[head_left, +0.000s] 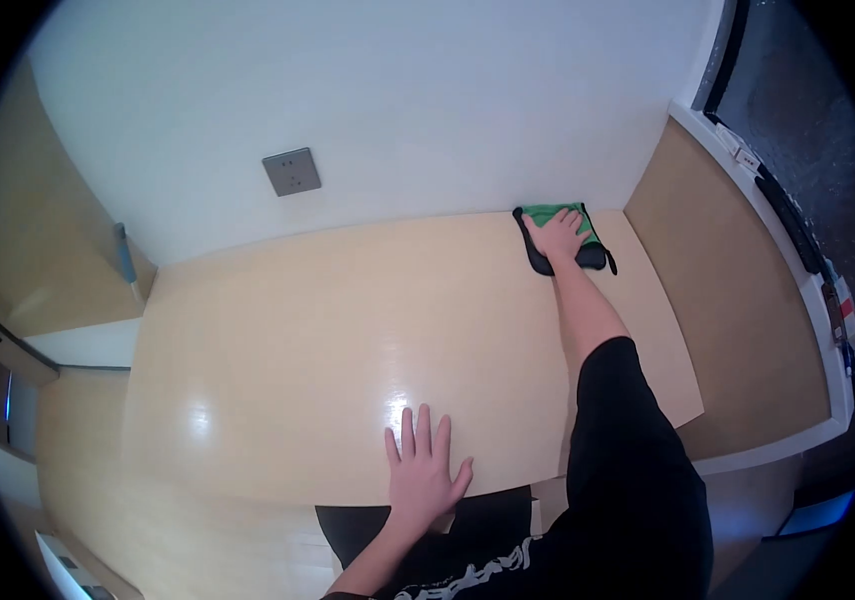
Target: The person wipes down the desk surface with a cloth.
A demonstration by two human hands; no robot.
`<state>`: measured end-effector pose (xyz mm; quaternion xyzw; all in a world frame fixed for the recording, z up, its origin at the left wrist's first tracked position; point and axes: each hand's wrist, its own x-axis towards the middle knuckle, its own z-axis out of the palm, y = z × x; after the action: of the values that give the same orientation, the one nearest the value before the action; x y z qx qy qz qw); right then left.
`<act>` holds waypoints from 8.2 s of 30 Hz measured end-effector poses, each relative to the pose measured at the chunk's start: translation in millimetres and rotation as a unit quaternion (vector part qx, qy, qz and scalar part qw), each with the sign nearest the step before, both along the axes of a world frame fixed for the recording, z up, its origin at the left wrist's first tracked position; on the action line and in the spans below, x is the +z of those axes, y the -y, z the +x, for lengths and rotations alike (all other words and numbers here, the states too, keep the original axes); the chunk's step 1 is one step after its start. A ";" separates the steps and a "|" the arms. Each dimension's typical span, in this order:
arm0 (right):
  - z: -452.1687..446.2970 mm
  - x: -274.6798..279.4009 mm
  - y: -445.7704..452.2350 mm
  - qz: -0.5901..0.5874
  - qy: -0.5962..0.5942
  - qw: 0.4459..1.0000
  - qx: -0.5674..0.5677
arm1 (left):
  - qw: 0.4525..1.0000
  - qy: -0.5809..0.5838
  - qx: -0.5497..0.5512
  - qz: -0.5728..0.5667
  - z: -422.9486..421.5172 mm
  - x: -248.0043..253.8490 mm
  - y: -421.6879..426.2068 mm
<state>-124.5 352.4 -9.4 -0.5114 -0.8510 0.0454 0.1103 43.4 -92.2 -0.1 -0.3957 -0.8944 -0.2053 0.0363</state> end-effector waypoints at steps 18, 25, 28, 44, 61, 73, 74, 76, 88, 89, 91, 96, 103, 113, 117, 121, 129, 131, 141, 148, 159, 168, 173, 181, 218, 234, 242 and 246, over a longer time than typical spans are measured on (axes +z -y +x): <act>331.8 24.1 306.0 -0.023 0.031 0.951 0.308 | 0.995 -0.041 -0.053 0.071 -5.7 -12.2 13.7; 281.6 28.3 268.9 -0.034 0.091 0.912 0.398 | 0.990 0.003 -0.036 0.139 -28.5 8.2 57.8; 229.6 18.8 239.2 -0.009 0.082 0.904 0.419 | 0.993 -0.022 -0.019 0.116 -36.2 2.2 74.2; -76.1 11.1 156.6 -0.013 0.006 0.999 0.041 | 0.996 -0.033 0.014 0.076 -37.1 2.0 71.4; 217.1 -1.2 364.9 0.028 -0.042 0.941 0.335 | 0.967 -0.036 -0.015 0.251 -33.7 -10.7 77.3; 195.1 19.0 307.1 -0.003 0.027 0.873 0.487 | 0.979 -0.069 0.109 0.157 -51.6 -8.6 119.6; 173.9 14.4 300.3 0.008 0.018 0.883 0.469 | 0.978 -0.089 0.150 0.116 -53.3 -11.1 120.1; 120.5 5.9 285.6 0.021 0.014 0.906 0.422 | 0.982 -0.074 0.150 0.090 -51.5 -8.0 117.9; -130.1 -1.4 227.5 0.001 0.000 0.999 0.048 | 0.983 -0.072 0.151 0.070 -54.4 -5.5 116.8; -128.2 -2.0 228.3 0.007 -0.009 0.999 0.050 | 0.983 -0.068 0.151 0.078 -54.1 -5.5 118.0; -113.6 -2.8 233.0 0.010 -0.022 0.995 0.095 | 0.981 -0.075 0.157 0.089 -53.7 -9.2 118.4; -38.3 -13.3 277.6 0.033 -0.036 0.967 0.251 | 0.979 -0.082 0.157 0.097 -55.3 -17.7 117.3; 152.0 -7.1 368.5 0.051 -0.033 0.922 0.381 | 0.978 -0.098 0.148 0.110 -54.3 -24.9 118.5; 235.7 15.7 405.6 -0.004 0.023 0.905 0.425 | 0.983 -0.085 0.129 0.101 -55.6 -20.5 123.3; 189.1 14.9 393.0 0.003 0.009 0.907 0.420 | 0.984 -0.083 0.132 0.087 -56.0 -17.6 122.9; 102.0 0.1 366.5 0.035 -0.026 0.918 0.394 | 0.983 -0.079 0.137 0.093 -56.2 -16.0 121.3; -88.7 -0.5 302.2 0.023 0.001 0.962 0.273 | 0.983 -0.063 0.154 0.080 -53.7 -8.4 118.3; -117.7 1.9 293.6 0.023 0.009 0.966 0.257 | 0.982 -0.060 0.155 0.088 -54.1 -7.4 118.8; -54.5 -14.0 333.0 0.054 -0.037 0.944 0.322 | 0.979 -0.071 0.165 0.099 -55.1 -15.1 117.6; 108.6 -6.2 411.1 0.045 -0.063 0.921 0.381 | 0.964 -0.064 0.107 0.236 -54.8 -12.7 120.2; 162.8 21.8 323.4 -0.030 -0.251 0.831 0.497 | 0.983 -0.102 -0.028 0.152 -95.6 7.4 105.0; 161.4 39.3 319.1 -0.005 -0.295 0.823 0.485 | 0.985 -0.107 -0.059 0.119 -126.5 27.1 111.2; 189.5 26.9 326.5 -0.048 -0.178 0.827 0.531 | 1.000 0.000 -0.031 0.002 -100.9 32.7 126.7; 135.3 -4.9 322.8 0.025 -0.264 0.824 0.501 | 0.993 -0.095 -0.019 0.064 -97.2 2.1 56.2; 90.3 -6.2 211.2 -0.006 -0.221 0.945 0.239 | 0.977 -0.008 0.187 -0.106 -330.0 -21.7 -124.3; 87.9 -20.5 202.5 -0.025 -0.241 0.936 0.254 | 0.990 -0.031 0.049 -0.127 -14.3 -4.1 111.8; 92.2 -21.7 199.5 -0.020 -0.234 0.934 0.268 | 0.980 -0.038 0.141 -0.135 -30.5 -14.6 80.3; 94.4 -15.5 200.3 -0.032 -0.218 0.940 0.260 | 0.977 -0.039 0.143 -0.151 -110.1 -18.3 49.7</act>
<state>-30.1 152.2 -24.8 -0.2534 -0.9076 0.2102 0.2606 -66.7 -141.8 -18.4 -0.2727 -0.9602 -0.0451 0.0404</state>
